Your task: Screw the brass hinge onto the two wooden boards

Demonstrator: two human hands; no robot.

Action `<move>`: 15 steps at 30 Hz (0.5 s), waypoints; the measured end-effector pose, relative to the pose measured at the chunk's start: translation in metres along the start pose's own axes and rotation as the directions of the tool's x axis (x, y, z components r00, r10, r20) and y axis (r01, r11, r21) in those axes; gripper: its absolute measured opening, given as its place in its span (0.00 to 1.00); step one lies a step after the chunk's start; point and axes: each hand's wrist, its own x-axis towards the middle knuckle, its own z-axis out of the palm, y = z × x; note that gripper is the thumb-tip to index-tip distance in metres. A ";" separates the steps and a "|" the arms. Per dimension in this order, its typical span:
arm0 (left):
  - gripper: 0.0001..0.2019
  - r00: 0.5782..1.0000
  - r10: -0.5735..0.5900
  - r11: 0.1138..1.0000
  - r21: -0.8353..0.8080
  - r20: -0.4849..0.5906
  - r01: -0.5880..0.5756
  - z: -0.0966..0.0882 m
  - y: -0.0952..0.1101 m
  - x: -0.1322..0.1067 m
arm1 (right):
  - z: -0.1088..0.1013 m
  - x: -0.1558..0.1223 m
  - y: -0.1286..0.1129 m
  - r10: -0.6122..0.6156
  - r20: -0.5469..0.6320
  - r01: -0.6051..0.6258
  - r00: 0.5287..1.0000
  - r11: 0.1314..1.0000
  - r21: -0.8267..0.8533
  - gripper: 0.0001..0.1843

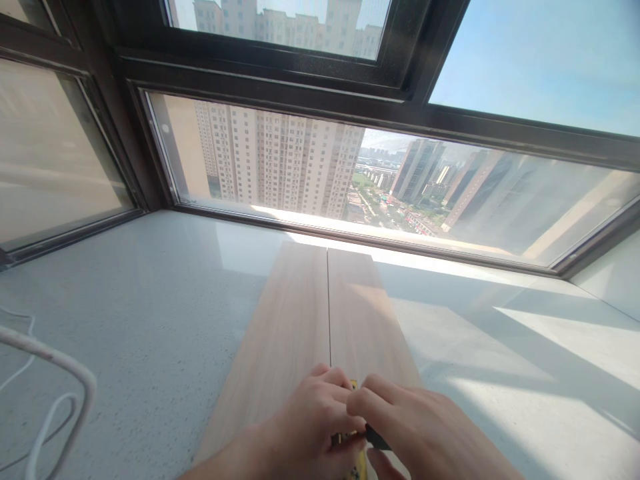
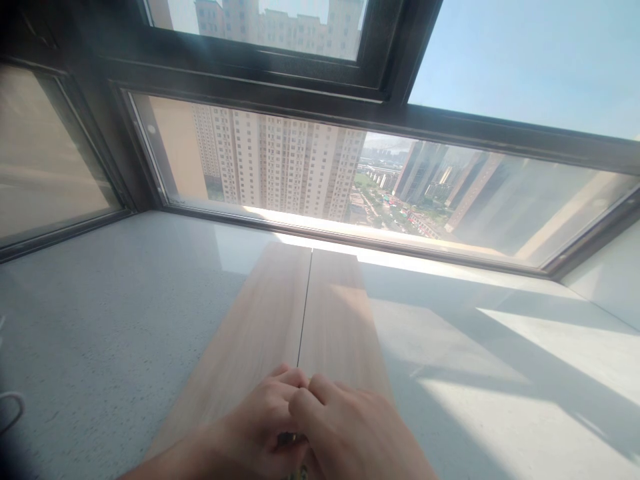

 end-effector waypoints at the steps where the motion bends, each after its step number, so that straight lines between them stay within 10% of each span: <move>1: 0.05 1.000 0.003 1.000 -0.021 -0.009 -0.003 -0.001 0.001 0.001 | 0.001 0.000 0.000 -0.013 0.002 0.013 1.000 1.000 0.006 0.13; 9: 0.03 1.000 0.003 0.998 -0.063 -0.018 -0.004 0.000 -0.003 -0.002 | 0.004 0.002 0.001 0.052 -0.059 -0.055 0.997 0.997 -0.048 0.03; 15: 0.05 1.000 -0.017 1.000 -0.007 0.000 0.017 0.001 0.000 -0.002 | 0.000 0.000 -0.001 0.018 -0.024 -0.019 1.000 1.000 -0.014 0.14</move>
